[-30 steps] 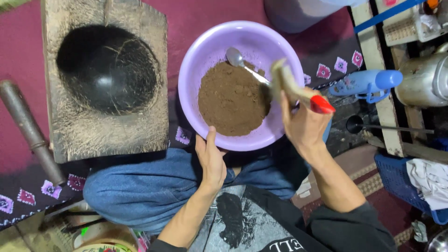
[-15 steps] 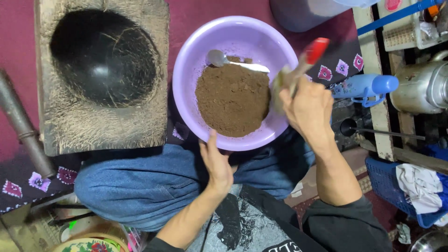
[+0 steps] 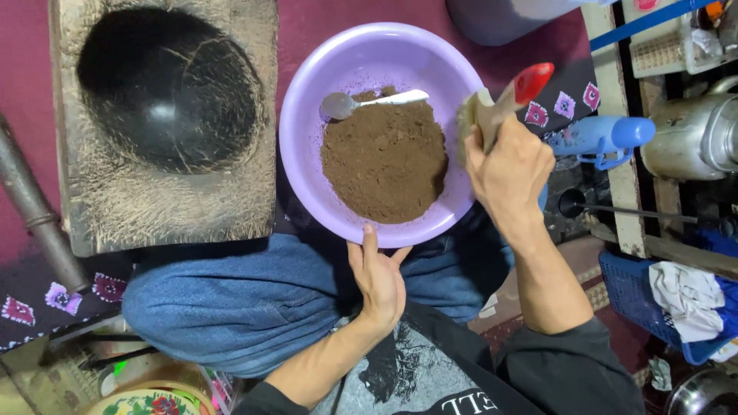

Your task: Collecting fine brown powder from a stone mortar into a plastic bowl using a brush and a spoon.

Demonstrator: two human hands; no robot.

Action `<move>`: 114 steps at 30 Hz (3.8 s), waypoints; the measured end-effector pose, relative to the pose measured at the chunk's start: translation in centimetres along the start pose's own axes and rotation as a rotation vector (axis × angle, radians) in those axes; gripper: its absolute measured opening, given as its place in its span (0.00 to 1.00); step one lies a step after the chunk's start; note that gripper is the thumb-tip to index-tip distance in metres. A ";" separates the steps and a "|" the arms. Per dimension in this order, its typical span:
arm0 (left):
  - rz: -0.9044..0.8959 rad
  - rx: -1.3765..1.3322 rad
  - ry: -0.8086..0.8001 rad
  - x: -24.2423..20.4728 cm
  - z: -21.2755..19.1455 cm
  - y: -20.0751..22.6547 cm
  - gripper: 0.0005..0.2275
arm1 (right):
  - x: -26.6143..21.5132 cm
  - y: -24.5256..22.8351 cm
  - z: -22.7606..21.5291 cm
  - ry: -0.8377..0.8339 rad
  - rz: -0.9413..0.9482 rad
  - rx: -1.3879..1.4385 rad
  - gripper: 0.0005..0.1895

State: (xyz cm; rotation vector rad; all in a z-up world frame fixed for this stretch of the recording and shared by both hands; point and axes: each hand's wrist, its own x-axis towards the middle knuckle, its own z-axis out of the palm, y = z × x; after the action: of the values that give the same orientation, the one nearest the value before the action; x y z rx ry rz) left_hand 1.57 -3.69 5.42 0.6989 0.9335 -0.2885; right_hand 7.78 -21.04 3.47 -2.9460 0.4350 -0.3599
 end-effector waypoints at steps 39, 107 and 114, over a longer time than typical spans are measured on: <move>0.156 0.273 -0.006 3.4 -3.0 2.3 0.24 | -1.9 -0.7 1.2 0.273 -0.198 -0.025 0.16; 0.438 0.893 -0.268 7.4 -6.1 5.0 0.43 | 9.6 -2.7 7.4 -0.179 -0.823 0.438 0.10; 0.435 0.865 -0.306 7.5 -4.5 7.0 0.43 | 9.8 -4.2 8.4 -0.254 -0.882 0.644 0.15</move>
State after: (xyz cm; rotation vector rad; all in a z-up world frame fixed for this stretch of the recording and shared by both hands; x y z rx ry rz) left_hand 6.65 4.98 0.53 1.5744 0.3100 -0.3971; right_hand 20.14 -19.08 -1.81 -2.3134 -0.8710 -0.1502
